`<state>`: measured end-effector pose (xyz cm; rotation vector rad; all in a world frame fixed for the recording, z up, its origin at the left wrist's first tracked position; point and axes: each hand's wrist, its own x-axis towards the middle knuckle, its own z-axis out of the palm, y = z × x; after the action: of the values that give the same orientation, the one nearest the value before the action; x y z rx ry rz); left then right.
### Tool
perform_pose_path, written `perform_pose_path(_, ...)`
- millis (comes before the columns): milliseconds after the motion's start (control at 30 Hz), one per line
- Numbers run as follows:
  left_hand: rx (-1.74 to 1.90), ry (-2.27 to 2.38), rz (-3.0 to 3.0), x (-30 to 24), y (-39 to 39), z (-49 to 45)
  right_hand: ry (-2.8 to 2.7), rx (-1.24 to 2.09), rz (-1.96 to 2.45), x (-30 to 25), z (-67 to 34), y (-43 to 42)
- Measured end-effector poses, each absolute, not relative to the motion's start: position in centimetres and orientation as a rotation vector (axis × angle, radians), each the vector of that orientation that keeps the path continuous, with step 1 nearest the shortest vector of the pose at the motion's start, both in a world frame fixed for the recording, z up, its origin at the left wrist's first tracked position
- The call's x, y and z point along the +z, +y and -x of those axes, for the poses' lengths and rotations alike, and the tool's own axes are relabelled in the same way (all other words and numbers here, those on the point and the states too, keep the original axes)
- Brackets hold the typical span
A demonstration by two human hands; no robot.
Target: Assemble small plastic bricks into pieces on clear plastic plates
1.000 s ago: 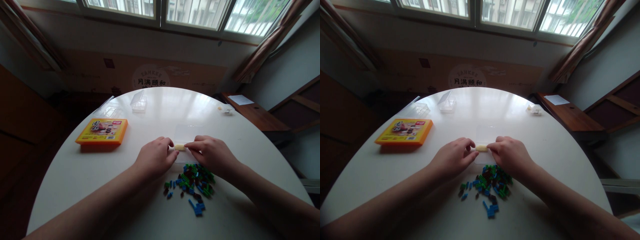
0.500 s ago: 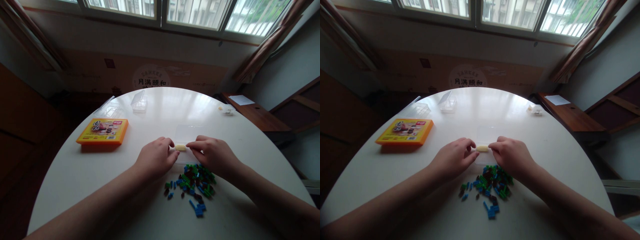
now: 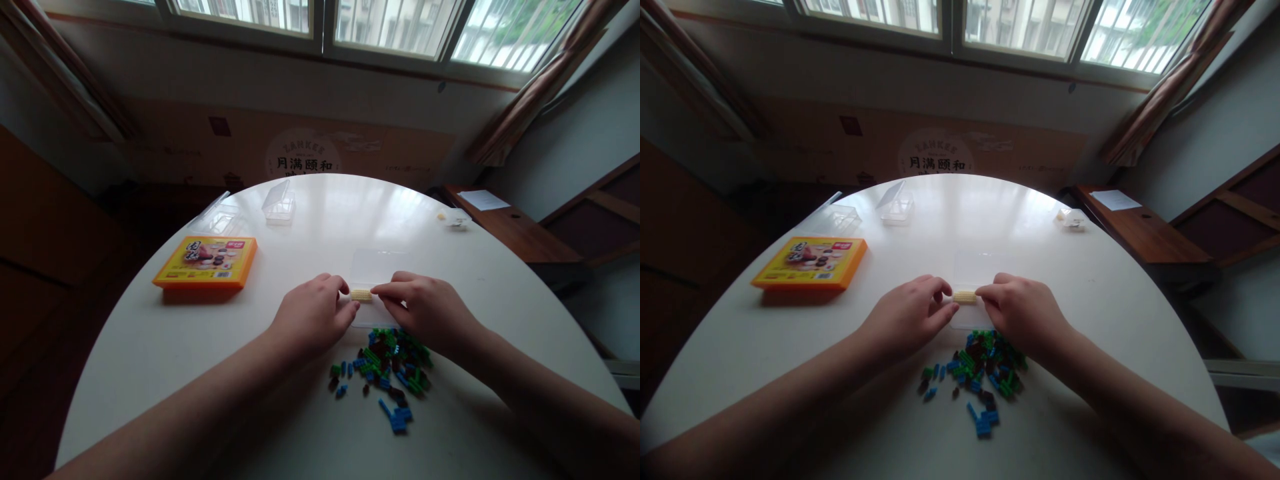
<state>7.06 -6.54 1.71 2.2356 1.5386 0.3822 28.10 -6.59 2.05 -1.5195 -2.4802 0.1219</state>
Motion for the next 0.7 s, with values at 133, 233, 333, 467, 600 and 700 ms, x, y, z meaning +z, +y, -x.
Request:
perform_pose_path(133, 0.382, 1.543, -2.234, 1.73, -6.54, -7.04, -2.483, 0.106, 1.521, 1.98, -28.14, -6.61)
perform_pose_path(233, 0.379, 1.541, -2.235, 1.74, -6.53, -7.05, -2.485, 0.107, 1.535, 1.98, -28.15, -6.58)
perform_pose_path(333, 0.378, 1.541, -2.235, 1.74, -6.52, -7.07, -2.486, 0.118, 1.534, 1.97, -28.15, -6.60)
perform_pose_path(467, 0.379, 1.545, -2.227, 1.74, -6.54, -7.09, -2.480, 0.117, 1.517, 1.88, -28.09, -6.68)
perform_pose_path(600, 0.384, 1.544, -2.236, 1.69, -6.53, -7.08, -2.479, 0.086, 1.504, 1.84, -27.97, -6.66)
perform_pose_path(700, 0.385, 1.540, -2.242, 1.64, -6.51, -7.05, -2.494, 0.072, 1.500, 1.89, -27.90, -6.57)
